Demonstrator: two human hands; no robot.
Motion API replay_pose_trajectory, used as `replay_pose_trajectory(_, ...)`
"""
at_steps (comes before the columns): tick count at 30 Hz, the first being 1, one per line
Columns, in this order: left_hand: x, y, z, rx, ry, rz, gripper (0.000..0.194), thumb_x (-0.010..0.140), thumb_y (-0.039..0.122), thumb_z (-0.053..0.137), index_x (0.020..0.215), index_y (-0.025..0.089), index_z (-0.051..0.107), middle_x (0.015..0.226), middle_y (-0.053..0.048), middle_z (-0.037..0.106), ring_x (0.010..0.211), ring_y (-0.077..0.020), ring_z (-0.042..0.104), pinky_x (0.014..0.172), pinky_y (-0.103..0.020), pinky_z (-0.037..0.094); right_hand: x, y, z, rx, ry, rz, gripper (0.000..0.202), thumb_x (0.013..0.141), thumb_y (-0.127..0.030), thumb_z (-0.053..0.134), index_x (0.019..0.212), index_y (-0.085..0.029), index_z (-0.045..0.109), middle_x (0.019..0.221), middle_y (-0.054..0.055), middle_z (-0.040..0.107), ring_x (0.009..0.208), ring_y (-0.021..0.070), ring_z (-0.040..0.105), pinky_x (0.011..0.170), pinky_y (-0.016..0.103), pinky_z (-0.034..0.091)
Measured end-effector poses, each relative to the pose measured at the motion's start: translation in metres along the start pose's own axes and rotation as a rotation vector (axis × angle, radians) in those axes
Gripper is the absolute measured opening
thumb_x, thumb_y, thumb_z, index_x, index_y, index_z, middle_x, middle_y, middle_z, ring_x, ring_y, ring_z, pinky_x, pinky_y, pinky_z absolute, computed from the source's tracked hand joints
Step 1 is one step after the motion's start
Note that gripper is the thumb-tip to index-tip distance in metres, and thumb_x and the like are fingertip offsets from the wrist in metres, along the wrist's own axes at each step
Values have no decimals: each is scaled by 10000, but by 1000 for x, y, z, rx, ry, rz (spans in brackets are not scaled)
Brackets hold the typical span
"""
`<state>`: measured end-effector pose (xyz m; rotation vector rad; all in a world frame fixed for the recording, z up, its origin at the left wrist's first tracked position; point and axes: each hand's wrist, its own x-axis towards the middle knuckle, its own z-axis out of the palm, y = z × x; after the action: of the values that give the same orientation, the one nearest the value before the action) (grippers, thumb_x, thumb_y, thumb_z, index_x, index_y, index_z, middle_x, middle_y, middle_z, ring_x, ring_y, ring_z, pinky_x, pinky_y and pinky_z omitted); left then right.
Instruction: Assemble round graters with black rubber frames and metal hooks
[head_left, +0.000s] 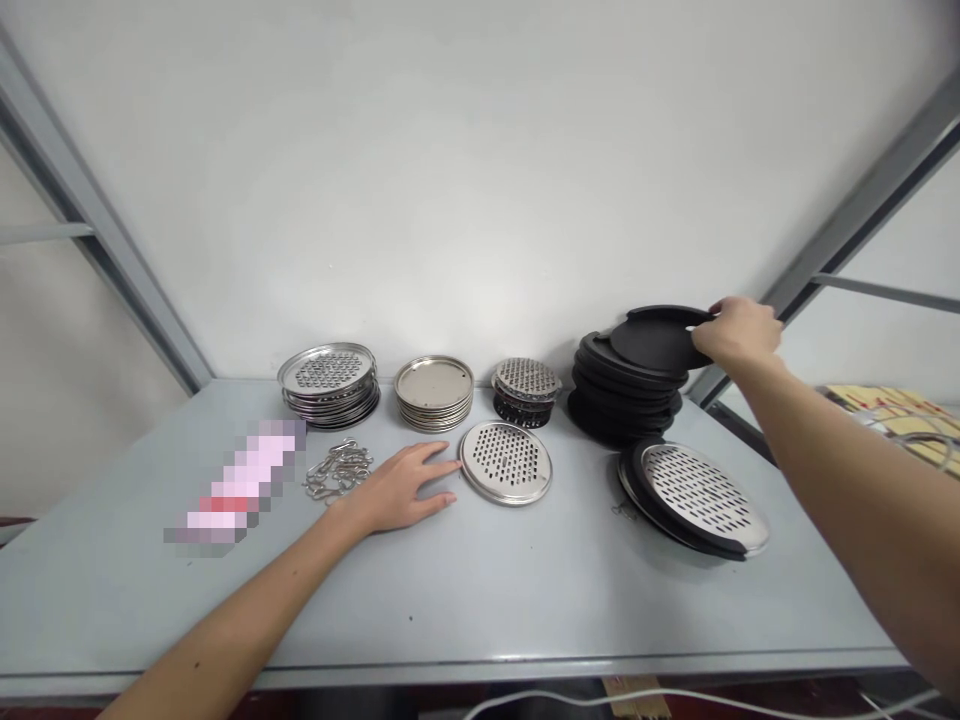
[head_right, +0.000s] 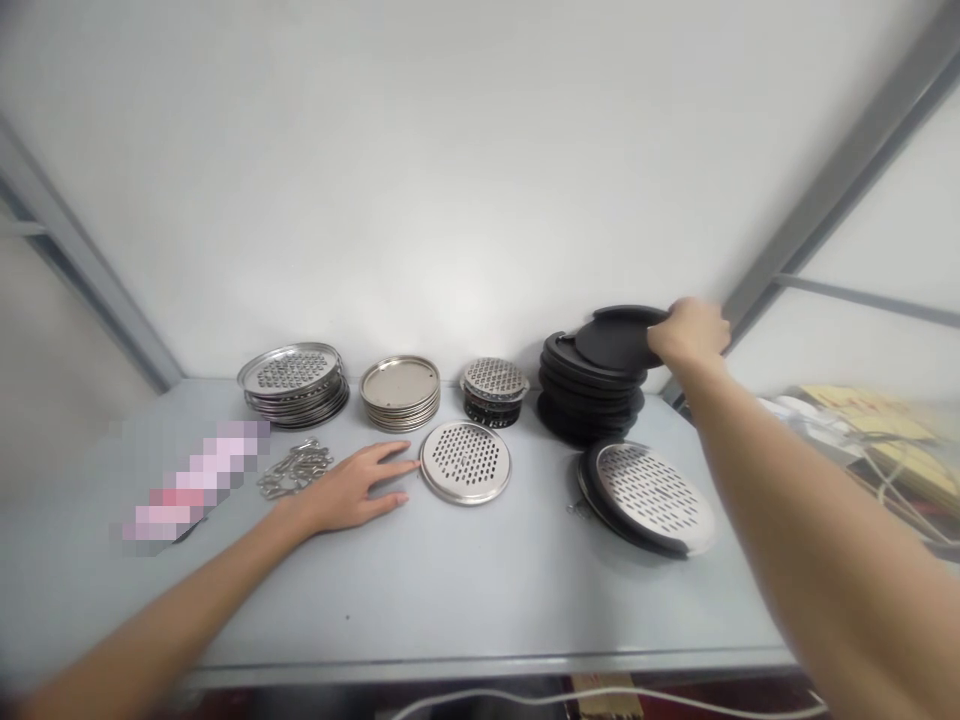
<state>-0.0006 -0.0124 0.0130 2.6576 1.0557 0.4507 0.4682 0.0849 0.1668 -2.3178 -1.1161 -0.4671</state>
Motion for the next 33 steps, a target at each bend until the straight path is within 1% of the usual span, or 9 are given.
replay_pose_trajectory(4,0,-2,2,-2,23,18,480,898,462,527,1344,288,509,1454,-97,419,1303,-291,433,1059,-447,394,7,4,-11,168,146,196,407,733,-105,597,1135,-113,655,1116,217,630,1049,280,584,882,390,426)
replay_pose_trajectory(6,0,-3,4,4,39,25,483,898,460,526,1344,274,510,1449,-105,425,1295,-294,442,1055,-449,398,9,0,-17,312,266,158,367,801,-126,549,1157,-115,639,1136,193,638,1076,260,579,953,400,402)
replay_pose_trajectory(9,2,-3,4,21,84,34,476,903,446,522,1334,245,518,1431,-121,444,1278,-295,459,1044,-452,411,-2,-19,-29,545,363,-47,336,848,-139,519,1164,-91,621,1159,185,636,1094,223,569,1002,388,380)
replay_pose_trajectory(11,3,-1,1,24,133,35,473,909,428,517,1337,228,508,1425,-123,450,1278,-290,457,1048,-451,409,-23,-41,-40,778,224,-187,356,861,-170,513,1195,-81,598,1175,196,631,1035,209,604,903,350,461)
replay_pose_trajectory(15,3,-3,-8,-37,278,47,443,974,305,401,1409,224,390,1429,-101,439,1299,-234,436,1088,-422,375,-101,-89,-54,1031,-262,-498,320,833,-256,593,1135,-165,651,1124,96,678,957,192,641,866,354,502)
replay_pose_trajectory(19,-1,-12,-18,-59,523,72,448,991,212,326,1438,220,311,1383,-111,475,1252,-215,478,1056,-413,402,-178,-115,-39,1216,-776,-614,333,800,-320,656,1112,-205,657,1148,75,680,985,218,655,888,397,530)
replay_pose_trajectory(21,-3,-15,-22,-2,559,156,471,987,201,334,1454,234,282,1394,-119,465,1269,-233,457,1050,-432,395,-202,-118,-24,1292,-964,-642,375,798,-326,662,1152,-205,631,1160,86,679,1033,234,651,925,427,520)
replay_pose_trajectory(26,-5,-7,-28,124,437,359,491,983,203,346,1463,274,277,1483,-140,341,1318,-273,391,1038,-478,378,-224,-109,8,1340,-1171,-683,398,789,-326,681,1154,-179,628,1155,110,683,1096,251,633,985,443,481)
replay_pose_trajectory(33,-5,23,-38,204,214,460,419,968,276,439,1386,304,425,1497,-101,344,1354,-278,338,1075,-481,334,-226,-92,21,1320,-1415,-690,493,806,-281,675,1272,-190,543,1174,114,676,1093,241,634,971,436,480)
